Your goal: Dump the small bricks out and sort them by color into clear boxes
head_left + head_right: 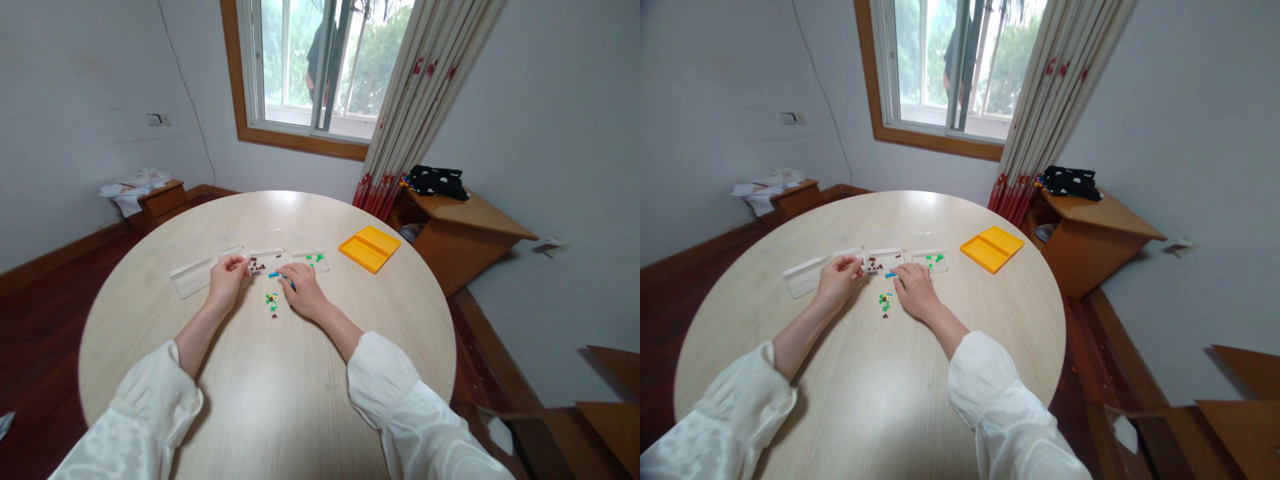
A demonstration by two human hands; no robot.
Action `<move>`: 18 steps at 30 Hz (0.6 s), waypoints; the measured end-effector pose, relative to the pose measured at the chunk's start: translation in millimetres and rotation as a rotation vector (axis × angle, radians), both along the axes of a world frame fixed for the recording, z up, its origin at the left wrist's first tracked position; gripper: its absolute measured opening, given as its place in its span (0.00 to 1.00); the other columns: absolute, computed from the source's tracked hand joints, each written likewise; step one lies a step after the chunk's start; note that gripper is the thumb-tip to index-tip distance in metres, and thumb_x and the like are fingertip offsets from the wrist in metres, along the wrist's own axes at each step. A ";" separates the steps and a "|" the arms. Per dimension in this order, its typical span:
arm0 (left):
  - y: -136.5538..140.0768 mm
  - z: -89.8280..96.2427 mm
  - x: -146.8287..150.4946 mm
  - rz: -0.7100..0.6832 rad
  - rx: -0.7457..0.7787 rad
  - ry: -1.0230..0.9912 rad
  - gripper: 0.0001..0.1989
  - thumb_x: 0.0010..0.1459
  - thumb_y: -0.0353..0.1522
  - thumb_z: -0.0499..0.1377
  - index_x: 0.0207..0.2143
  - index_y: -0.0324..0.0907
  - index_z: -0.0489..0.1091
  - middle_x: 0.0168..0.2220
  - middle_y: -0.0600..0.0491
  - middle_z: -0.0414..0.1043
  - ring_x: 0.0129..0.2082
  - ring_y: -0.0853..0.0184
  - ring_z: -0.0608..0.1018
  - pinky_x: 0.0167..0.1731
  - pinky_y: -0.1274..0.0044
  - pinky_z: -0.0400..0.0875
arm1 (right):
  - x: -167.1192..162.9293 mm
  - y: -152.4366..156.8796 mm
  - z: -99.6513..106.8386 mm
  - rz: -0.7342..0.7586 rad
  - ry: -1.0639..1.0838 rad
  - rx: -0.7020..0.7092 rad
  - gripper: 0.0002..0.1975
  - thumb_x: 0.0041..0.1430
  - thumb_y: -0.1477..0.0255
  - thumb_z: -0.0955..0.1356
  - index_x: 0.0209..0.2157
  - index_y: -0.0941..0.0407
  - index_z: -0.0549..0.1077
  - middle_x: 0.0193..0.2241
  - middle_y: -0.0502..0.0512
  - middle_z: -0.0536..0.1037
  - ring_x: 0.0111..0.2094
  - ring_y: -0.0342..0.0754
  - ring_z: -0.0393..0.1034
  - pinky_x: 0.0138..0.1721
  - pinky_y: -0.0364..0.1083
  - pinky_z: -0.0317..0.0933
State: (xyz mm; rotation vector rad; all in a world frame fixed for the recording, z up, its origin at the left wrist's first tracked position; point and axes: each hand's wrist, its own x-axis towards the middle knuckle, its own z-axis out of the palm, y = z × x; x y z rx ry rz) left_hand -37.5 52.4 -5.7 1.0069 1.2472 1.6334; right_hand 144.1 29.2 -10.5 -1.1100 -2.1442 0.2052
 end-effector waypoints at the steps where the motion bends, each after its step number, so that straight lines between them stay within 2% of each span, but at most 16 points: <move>1: -0.5 0.5 0.1 0.000 -0.003 0.006 0.18 0.34 0.39 0.67 0.24 0.38 0.67 0.18 0.59 0.67 0.19 0.75 0.69 0.24 0.81 0.65 | -0.1 -0.1 0.1 0.000 0.000 -0.002 0.13 0.63 0.75 0.61 0.45 0.58 0.73 0.45 0.59 0.75 0.49 0.51 0.65 0.53 0.52 0.51; 7: -0.8 1.4 -0.1 0.005 -0.034 -0.045 0.19 0.30 0.39 0.69 0.22 0.37 0.68 0.18 0.58 0.68 0.19 0.73 0.71 0.25 0.80 0.68 | 0.1 0.3 -0.3 -0.001 -0.005 -0.011 0.13 0.63 0.74 0.61 0.46 0.58 0.73 0.45 0.59 0.75 0.50 0.51 0.64 0.53 0.52 0.51; 11: 0.8 -1.4 -1.2 -0.011 -0.043 -0.045 0.16 0.33 0.37 0.68 0.23 0.36 0.70 0.19 0.56 0.70 0.21 0.71 0.73 0.28 0.77 0.71 | 0.1 0.4 -0.2 0.000 -0.009 -0.016 0.13 0.63 0.75 0.61 0.46 0.58 0.73 0.45 0.59 0.75 0.50 0.50 0.64 0.53 0.52 0.51; 15: -0.1 -1.3 -1.1 -0.037 -0.067 -0.015 0.15 0.37 0.36 0.66 0.28 0.35 0.73 0.25 0.51 0.75 0.23 0.71 0.75 0.32 0.74 0.73 | -0.5 0.3 0.4 -0.017 -0.027 -0.030 0.13 0.63 0.75 0.61 0.46 0.58 0.73 0.46 0.60 0.75 0.50 0.50 0.64 0.54 0.52 0.50; 18: -2.2 1.2 -0.4 -0.043 -0.075 0.019 0.17 0.39 0.36 0.65 0.31 0.34 0.73 0.28 0.50 0.75 0.23 0.71 0.75 0.31 0.74 0.73 | -1.1 -0.8 1.6 -0.054 -0.081 -0.062 0.13 0.63 0.75 0.61 0.46 0.57 0.73 0.47 0.60 0.74 0.51 0.51 0.62 0.55 0.53 0.49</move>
